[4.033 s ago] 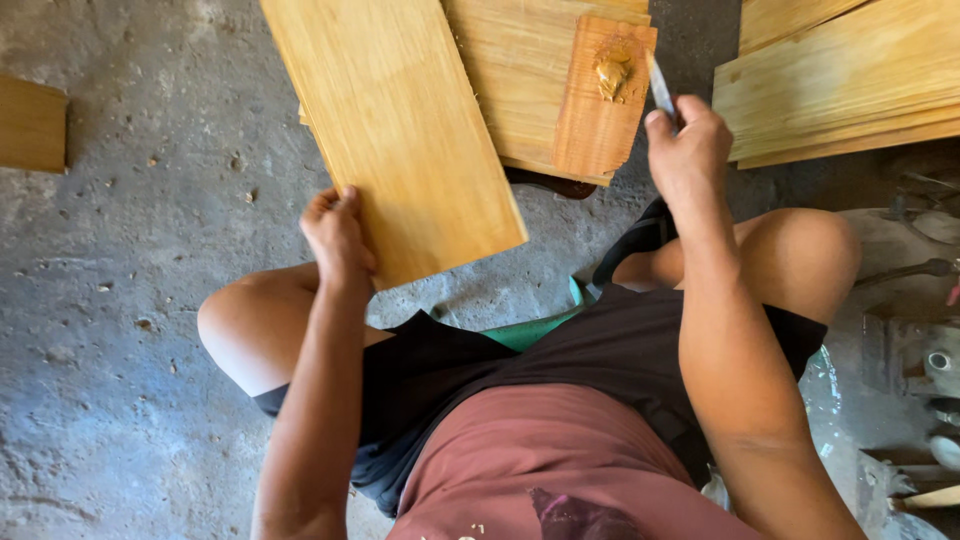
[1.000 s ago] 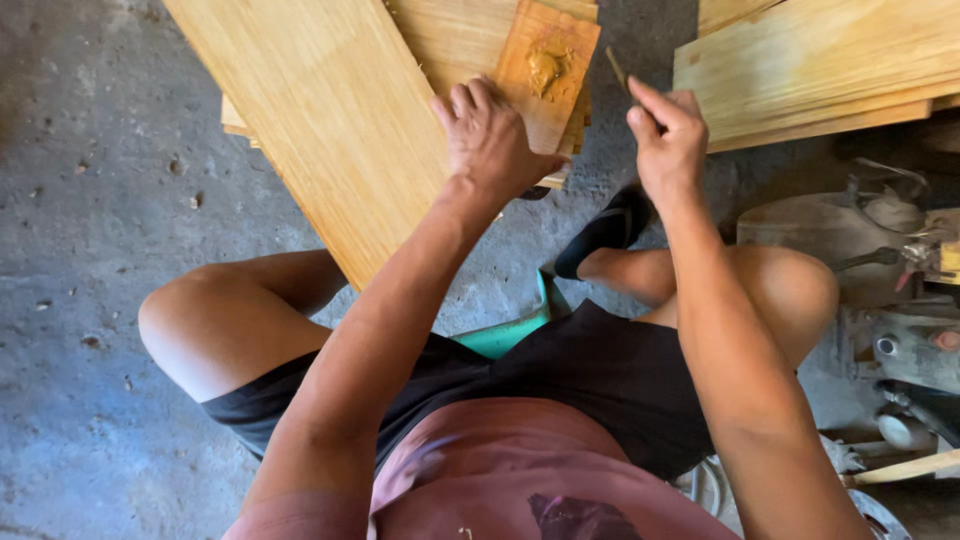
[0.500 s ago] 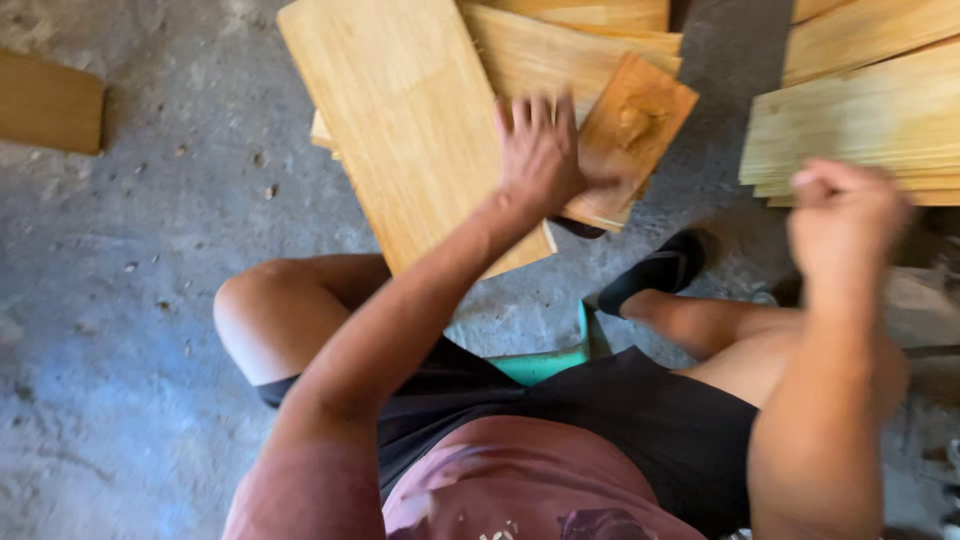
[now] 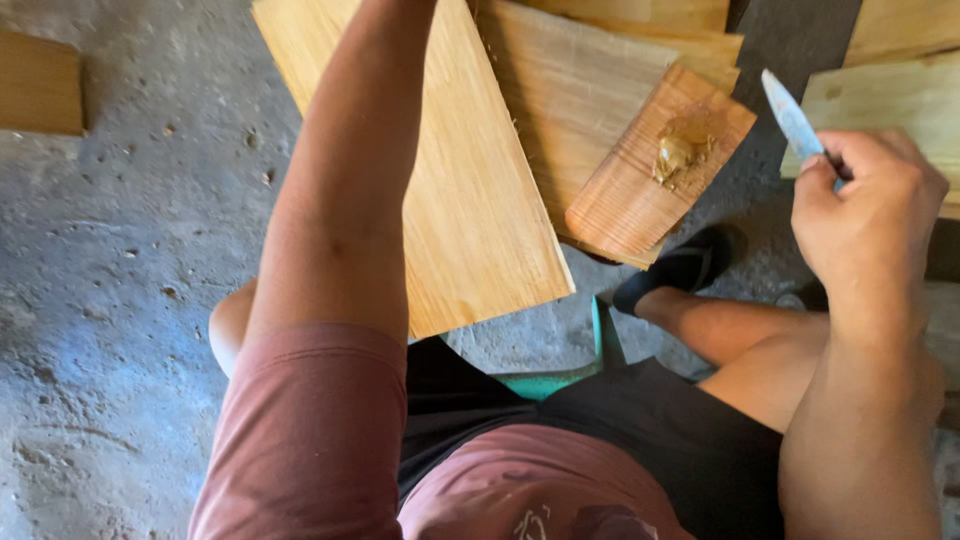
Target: The person sits on a low stool and uses a small metal tool to scoop a brown paste from a can and apply it into cracks and gaps on several wooden boards. The person repeatedly scoops paste, spreads it into the wood, and moves to the next board.
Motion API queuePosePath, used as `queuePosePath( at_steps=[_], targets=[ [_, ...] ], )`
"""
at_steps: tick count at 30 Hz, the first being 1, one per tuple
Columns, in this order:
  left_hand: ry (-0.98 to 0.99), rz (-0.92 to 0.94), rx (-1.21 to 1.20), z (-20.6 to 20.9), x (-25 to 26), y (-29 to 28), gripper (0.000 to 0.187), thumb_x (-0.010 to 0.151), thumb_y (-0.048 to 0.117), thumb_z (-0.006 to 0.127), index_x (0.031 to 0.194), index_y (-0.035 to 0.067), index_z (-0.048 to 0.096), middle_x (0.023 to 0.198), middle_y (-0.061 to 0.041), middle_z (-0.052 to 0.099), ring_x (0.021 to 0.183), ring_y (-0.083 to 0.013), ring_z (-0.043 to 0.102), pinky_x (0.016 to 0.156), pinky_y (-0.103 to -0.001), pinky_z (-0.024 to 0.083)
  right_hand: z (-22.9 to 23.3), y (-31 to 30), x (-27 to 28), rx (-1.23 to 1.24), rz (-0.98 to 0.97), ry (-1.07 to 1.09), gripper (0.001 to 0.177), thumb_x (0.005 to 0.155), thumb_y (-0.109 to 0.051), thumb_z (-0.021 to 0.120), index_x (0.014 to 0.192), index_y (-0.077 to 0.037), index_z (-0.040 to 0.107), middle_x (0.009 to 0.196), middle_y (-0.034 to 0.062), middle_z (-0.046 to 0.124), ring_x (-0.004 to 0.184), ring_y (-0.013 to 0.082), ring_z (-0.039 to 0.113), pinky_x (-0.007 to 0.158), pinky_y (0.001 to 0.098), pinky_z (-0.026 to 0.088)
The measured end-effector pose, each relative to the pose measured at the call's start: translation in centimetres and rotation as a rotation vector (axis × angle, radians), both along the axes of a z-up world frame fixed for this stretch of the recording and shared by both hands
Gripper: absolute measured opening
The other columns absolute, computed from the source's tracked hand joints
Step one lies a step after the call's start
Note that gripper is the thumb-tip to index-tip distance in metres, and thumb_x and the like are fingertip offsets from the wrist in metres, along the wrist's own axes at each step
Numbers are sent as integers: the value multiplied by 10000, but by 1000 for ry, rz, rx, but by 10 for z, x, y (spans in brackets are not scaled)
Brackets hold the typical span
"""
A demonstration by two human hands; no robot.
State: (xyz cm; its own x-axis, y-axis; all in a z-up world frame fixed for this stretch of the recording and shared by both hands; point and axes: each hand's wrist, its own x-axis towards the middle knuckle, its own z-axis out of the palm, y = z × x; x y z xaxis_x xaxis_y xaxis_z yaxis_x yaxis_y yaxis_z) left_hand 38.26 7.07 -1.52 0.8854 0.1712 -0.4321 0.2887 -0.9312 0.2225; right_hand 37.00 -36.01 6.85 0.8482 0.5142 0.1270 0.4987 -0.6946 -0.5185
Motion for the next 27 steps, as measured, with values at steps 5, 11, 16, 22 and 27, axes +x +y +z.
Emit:
queuePosePath(
  at_steps=[5, 11, 16, 22, 27],
  targets=[
    [46, -39, -8, -10, -7, 28, 772, 800, 753, 727, 1085, 36, 721, 992, -198, 723, 928, -386, 668, 839, -532, 509, 12, 37, 0, 16, 53, -46, 140, 972, 58, 629, 1092, 23, 693, 1029, 196, 672, 923, 366, 660, 830, 434, 530],
    [-42, -188, 17, 33, 89, 31, 780, 822, 769, 715, 1050, 23, 737, 956, -199, 734, 892, -389, 684, 812, -524, 520, 30, 39, -8, -55, -86, -94, 103, 998, 18, 662, 1092, 6, 702, 987, 202, 666, 932, 399, 646, 835, 460, 522],
    [-82, -331, 2, 12, 159, 33, 791, 841, 782, 704, 1020, 12, 750, 925, -200, 744, 863, -392, 697, 790, -518, 529, 24, 38, 27, -180, -207, 27, 89, 1027, -8, 668, 1105, -8, 712, 974, 202, 668, 918, 411, 646, 814, 467, 521],
    [265, -356, -84, 1, 154, 46, 832, 824, 802, 669, 1150, 37, 710, 1085, -205, 708, 1035, -401, 656, 896, -521, 504, -5, 82, 62, -127, -118, 87, 186, 1017, -2, 650, 1193, -24, 704, 1029, 201, 667, 921, 401, 658, 842, 466, 538],
    [437, -215, -181, 26, 173, 36, 840, 899, 768, 495, 1400, 95, 534, 1290, -180, 658, 1250, -355, 599, 1131, -576, 352, -23, 92, 133, -50, -52, 70, 121, 1078, 10, 653, 1196, -5, 673, 1031, 196, 671, 938, 369, 663, 834, 426, 538]
  ],
)
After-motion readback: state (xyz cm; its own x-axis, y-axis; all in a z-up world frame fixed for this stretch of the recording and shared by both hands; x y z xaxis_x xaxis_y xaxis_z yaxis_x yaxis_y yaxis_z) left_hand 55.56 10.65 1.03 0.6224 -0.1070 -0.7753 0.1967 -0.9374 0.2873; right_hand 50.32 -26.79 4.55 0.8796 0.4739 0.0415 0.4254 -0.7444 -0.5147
